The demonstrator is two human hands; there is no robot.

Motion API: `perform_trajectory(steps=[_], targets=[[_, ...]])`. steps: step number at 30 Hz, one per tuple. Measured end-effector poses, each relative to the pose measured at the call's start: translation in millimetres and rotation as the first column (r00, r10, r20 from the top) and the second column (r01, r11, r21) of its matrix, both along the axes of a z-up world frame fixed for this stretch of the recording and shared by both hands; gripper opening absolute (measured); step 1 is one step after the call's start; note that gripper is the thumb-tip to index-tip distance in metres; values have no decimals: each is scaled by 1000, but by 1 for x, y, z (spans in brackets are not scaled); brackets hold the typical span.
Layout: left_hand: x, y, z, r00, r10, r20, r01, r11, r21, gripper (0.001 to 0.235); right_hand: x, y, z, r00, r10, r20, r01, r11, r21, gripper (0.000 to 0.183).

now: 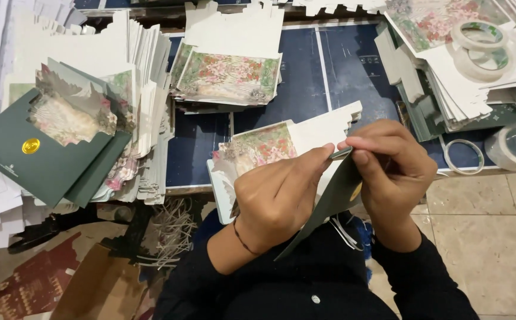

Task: Folding floral paper inserts and placing them into green invitation sleeves.

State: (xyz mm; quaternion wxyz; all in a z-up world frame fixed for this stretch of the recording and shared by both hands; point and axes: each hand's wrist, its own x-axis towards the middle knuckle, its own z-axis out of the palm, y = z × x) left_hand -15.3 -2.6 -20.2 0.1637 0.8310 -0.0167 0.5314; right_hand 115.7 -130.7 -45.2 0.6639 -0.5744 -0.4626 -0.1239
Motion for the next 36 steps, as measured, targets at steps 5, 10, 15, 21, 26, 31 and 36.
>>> perform_trajectory(steps=[5, 10, 15, 21, 26, 31, 36], targets=[[-6, -5, 2, 999, -27, 22, 27, 1000, -3, 19, -5, -6, 3, 1000, -11, 27, 11, 1000, -9, 11], [-11, -12, 12, 998, -66, 14, 67, 996, -67, 22, -10, -10, 12, 991, -70, 116, 75, 997, -35, 10], [-27, -2, 7, 969, -165, -184, 158, 986, -51, 35, 4, -19, 7, 977, -198, 83, 196, 980, 33, 6], [-35, 17, -24, 930, -257, -261, 234, 965, -115, 43, 14, -26, 16, 951, -283, -128, 298, 947, 122, 20], [-35, 17, -32, 957, -198, -211, 192, 980, -47, 37, 14, -21, 14, 937, -334, -103, 345, 931, 119, 21], [-35, 17, -35, 955, -206, -213, 202, 979, -40, 39, 14, -20, 13, 925, -375, -59, 380, 919, 110, 19], [-37, 18, -34, 943, -238, -231, 227, 971, -72, 40, 15, -22, 12, 926, -373, 55, 371, 927, 47, 26]])
